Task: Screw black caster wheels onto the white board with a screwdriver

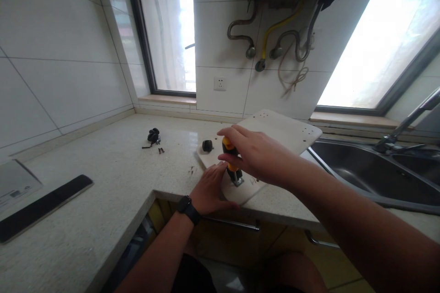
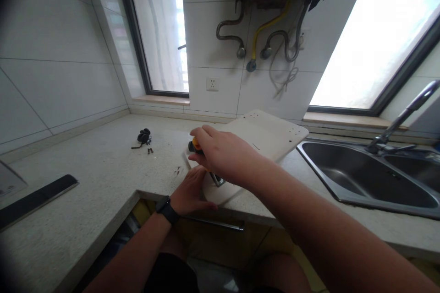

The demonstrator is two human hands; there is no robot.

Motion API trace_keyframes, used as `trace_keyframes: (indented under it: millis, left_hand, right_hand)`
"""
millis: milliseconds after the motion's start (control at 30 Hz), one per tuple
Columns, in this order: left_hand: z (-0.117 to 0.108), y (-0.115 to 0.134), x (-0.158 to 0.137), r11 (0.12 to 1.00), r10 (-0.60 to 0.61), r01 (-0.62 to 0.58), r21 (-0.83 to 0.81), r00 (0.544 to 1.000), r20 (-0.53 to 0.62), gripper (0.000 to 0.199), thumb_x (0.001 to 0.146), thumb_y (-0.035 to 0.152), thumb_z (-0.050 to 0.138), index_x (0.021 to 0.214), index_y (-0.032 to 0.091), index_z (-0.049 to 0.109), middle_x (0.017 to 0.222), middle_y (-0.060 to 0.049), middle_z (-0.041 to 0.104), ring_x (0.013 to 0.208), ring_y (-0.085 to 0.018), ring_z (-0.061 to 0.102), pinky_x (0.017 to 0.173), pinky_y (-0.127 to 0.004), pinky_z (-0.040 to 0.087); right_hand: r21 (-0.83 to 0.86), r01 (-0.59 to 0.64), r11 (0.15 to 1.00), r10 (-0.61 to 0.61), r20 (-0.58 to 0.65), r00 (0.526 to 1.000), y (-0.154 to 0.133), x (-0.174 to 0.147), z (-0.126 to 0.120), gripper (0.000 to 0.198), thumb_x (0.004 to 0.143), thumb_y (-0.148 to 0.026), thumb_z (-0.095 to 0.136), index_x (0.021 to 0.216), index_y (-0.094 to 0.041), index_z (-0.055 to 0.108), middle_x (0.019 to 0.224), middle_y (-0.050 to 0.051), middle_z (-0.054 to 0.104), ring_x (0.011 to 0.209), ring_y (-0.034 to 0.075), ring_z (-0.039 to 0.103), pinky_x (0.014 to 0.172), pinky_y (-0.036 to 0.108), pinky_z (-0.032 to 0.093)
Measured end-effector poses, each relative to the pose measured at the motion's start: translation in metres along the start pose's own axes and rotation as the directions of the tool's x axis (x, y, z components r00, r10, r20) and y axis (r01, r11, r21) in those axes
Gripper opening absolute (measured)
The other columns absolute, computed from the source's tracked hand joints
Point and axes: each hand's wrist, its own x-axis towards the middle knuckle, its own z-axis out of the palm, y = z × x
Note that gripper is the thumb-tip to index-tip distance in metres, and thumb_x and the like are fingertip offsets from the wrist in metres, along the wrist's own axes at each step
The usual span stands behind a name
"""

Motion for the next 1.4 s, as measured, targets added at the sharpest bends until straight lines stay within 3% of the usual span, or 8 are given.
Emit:
trace_keyframes:
  millis: [100, 200, 333, 500, 733, 900, 1167, 1400]
  left_hand:
    - [0.003, -0.003, -0.002, 1.0, -0.006, 0.006, 0.013, 1.0, 0.003, 0.124, 0.065, 0.081, 0.084, 0.161, 0.024, 0.032, 0.158, -0.02, 0.049, 0.146, -0.047, 0.044, 0.12, -0.067, 0.036]
    - [0.003, -0.003, -0.002, 1.0, -0.013, 0.012, 0.012, 1.0, 0.011, 0.123, 0.065, 0.08, 0.084, 0.162, 0.025, 0.032, 0.158, -0.02, 0.049, 0.147, -0.048, 0.044, 0.119, -0.069, 0.036]
    - [0.0, -0.001, -0.001, 1.0, -0.014, 0.014, -0.009, 1.0, 0.008, 0.122, 0.065, 0.08, 0.084, 0.161, 0.026, 0.032, 0.155, -0.018, 0.051, 0.145, -0.047, 0.046, 0.118, -0.068, 0.038]
    - [-0.001, 0.0, 0.0, 1.0, -0.007, 0.007, -0.02, 1.0, 0.009, 0.117, 0.065, 0.08, 0.084, 0.157, 0.025, 0.037, 0.154, -0.018, 0.053, 0.144, -0.046, 0.047, 0.118, -0.067, 0.038]
    - [0.0, 0.0, -0.001, 0.999, -0.033, 0.033, -0.001, 0.999, 0.012, 0.121, 0.062, 0.079, 0.087, 0.158, 0.025, 0.036, 0.154, -0.018, 0.053, 0.144, -0.046, 0.047, 0.119, -0.067, 0.037]
    - [-0.001, 0.002, -0.001, 1.0, -0.013, 0.013, -0.023, 1.0, -0.003, 0.118, 0.064, 0.076, 0.087, 0.159, 0.029, 0.034, 0.156, -0.016, 0.051, 0.145, -0.046, 0.047, 0.12, -0.067, 0.036]
    - [0.0, 0.0, -0.001, 0.999, -0.033, 0.034, -0.012, 0.999, 0.031, 0.123, 0.064, 0.08, 0.085, 0.162, 0.027, 0.03, 0.159, -0.018, 0.049, 0.149, -0.048, 0.042, 0.12, -0.07, 0.034]
    - [0.0, 0.001, 0.0, 0.999, -0.043, 0.043, 0.004, 0.999, 0.018, 0.119, 0.063, 0.08, 0.085, 0.157, 0.025, 0.038, 0.155, -0.019, 0.053, 0.146, -0.047, 0.045, 0.12, -0.068, 0.036]
  right_hand:
    - [0.253, 0.088, 0.963, -0.112, 0.081, 0.99, 0.005, -0.002, -0.007, 0.066, 0.103, -0.026, 0.056, 0.164, -0.021, 0.032, 0.158, 0.018, 0.053, 0.126, 0.029, 0.065, 0.099, 0.045, 0.053]
    - [0.387, 0.119, 0.914, -0.191, 0.152, 0.97, 0.011, -0.002, -0.013, 0.064, 0.1, -0.018, 0.056, 0.161, -0.028, 0.039, 0.149, 0.01, 0.063, 0.129, 0.024, 0.065, 0.102, 0.04, 0.052]
    - [0.271, 0.062, 0.961, -0.078, 0.047, 0.996, 0.016, 0.001, -0.004, 0.043, 0.094, -0.025, 0.071, 0.136, -0.027, 0.062, 0.122, 0.007, 0.075, 0.103, 0.024, 0.072, 0.085, 0.036, 0.054]
    - [0.125, 0.118, 0.985, -0.093, -0.188, 0.978, 0.014, 0.004, 0.014, 0.044, 0.077, -0.041, 0.091, 0.107, -0.02, 0.066, 0.102, 0.007, 0.074, 0.089, 0.023, 0.068, 0.075, 0.033, 0.049]
    - [0.364, 0.137, 0.921, -0.161, 0.036, 0.986, 0.013, 0.004, 0.001, 0.045, 0.101, -0.028, 0.063, 0.145, -0.027, 0.054, 0.141, 0.011, 0.066, 0.122, 0.025, 0.066, 0.1, 0.041, 0.052]
    - [0.596, 0.154, 0.788, -0.317, 0.179, 0.931, 0.023, 0.002, -0.01, 0.058, 0.098, -0.012, 0.057, 0.153, -0.025, 0.045, 0.152, 0.011, 0.059, 0.133, 0.021, 0.063, 0.106, 0.038, 0.052]
    - [0.357, 0.171, 0.918, -0.192, 0.024, 0.981, 0.018, 0.002, 0.006, 0.044, 0.096, -0.023, 0.071, 0.138, -0.031, 0.06, 0.127, 0.005, 0.073, 0.106, 0.021, 0.07, 0.089, 0.035, 0.054]
    - [0.212, 0.195, 0.958, -0.161, -0.167, 0.973, 0.016, 0.002, 0.021, 0.052, 0.093, -0.038, 0.077, 0.14, -0.02, 0.062, 0.115, 0.011, 0.073, 0.097, 0.024, 0.07, 0.086, 0.038, 0.054]
